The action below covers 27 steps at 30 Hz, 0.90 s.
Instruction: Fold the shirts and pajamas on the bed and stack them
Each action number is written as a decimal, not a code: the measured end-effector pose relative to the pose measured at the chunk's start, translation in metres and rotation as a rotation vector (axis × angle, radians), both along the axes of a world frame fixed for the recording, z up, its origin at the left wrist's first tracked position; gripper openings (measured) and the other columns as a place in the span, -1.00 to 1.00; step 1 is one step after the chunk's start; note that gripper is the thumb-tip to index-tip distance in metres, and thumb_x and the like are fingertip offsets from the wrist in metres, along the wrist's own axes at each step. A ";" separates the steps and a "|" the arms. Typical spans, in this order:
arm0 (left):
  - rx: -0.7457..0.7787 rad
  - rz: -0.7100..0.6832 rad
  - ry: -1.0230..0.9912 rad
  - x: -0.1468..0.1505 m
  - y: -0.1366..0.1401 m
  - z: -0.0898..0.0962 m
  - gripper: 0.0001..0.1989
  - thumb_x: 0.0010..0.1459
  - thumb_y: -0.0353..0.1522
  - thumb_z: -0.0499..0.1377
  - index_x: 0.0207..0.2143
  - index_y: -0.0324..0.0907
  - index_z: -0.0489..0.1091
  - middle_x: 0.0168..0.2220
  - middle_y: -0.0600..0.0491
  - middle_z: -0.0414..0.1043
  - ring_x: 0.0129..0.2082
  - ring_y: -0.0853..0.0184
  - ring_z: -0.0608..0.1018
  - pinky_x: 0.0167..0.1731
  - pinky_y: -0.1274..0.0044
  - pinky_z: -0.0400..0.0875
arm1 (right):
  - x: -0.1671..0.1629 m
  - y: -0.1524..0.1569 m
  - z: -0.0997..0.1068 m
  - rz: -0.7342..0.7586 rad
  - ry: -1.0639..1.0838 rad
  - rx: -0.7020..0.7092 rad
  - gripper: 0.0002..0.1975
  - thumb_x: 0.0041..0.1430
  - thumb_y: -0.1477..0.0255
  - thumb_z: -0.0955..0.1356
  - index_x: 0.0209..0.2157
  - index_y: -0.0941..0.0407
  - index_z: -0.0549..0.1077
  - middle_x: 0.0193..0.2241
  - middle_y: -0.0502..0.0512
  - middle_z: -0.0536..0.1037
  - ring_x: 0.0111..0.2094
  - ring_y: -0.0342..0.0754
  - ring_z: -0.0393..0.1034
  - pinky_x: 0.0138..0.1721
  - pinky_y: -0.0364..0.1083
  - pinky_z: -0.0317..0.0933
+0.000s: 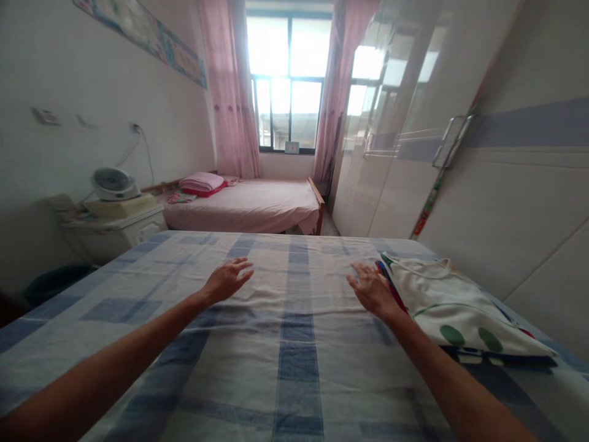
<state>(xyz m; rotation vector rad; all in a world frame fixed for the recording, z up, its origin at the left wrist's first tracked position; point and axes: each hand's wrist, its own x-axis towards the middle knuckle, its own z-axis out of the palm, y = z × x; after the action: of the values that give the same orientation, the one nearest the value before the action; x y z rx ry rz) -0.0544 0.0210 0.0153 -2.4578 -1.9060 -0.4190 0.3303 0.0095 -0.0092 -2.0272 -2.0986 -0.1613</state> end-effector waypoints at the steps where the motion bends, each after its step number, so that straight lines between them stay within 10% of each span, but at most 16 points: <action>1: -0.019 0.035 0.017 0.001 0.016 -0.004 -0.55 0.26 -0.15 -0.09 0.11 -0.07 0.30 0.23 -0.02 0.18 0.21 0.19 0.24 0.14 0.32 0.14 | -0.001 0.016 -0.001 -0.054 -0.013 -0.007 -0.45 0.25 0.24 0.10 0.21 0.16 0.20 0.24 0.18 0.18 0.27 0.03 -0.03 0.24 0.06 -0.17; 8: -0.145 0.132 0.064 -0.009 0.093 -0.047 -0.35 0.20 0.02 -0.19 0.27 -0.05 0.05 0.32 -0.07 -0.07 0.30 0.02 0.01 0.18 0.07 -0.11 | 0.012 0.093 -0.038 -0.272 0.029 -0.107 -0.39 0.24 0.12 0.06 0.24 0.09 0.16 0.27 0.19 0.10 0.26 0.20 -0.03 0.20 0.22 -0.16; 17: -0.154 0.125 0.080 -0.015 0.106 -0.052 -0.31 0.20 0.05 -0.23 0.29 -0.06 -0.02 0.34 -0.04 -0.14 0.32 0.04 -0.05 0.20 0.08 -0.18 | 0.025 0.107 -0.047 -0.259 0.055 -0.091 -0.38 0.24 0.12 0.06 0.24 0.10 0.16 0.28 0.18 0.09 0.26 0.25 -0.05 0.19 0.23 -0.18; 27: -0.077 0.103 0.023 -0.026 0.076 -0.023 -0.43 0.27 -0.08 -0.22 0.23 -0.10 0.12 0.30 -0.07 0.01 0.30 0.15 0.04 0.17 0.27 0.06 | 0.045 0.035 0.023 -0.264 0.095 0.441 -0.47 0.18 0.36 0.10 0.12 0.29 0.25 0.11 0.39 0.31 0.17 0.14 0.11 0.11 0.13 0.03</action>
<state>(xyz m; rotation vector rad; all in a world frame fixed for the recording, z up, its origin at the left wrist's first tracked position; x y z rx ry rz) -0.0802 0.0972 -0.0081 -2.3839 -2.0665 -0.3197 0.3754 0.0440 0.0139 -1.9762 -1.5592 -0.5104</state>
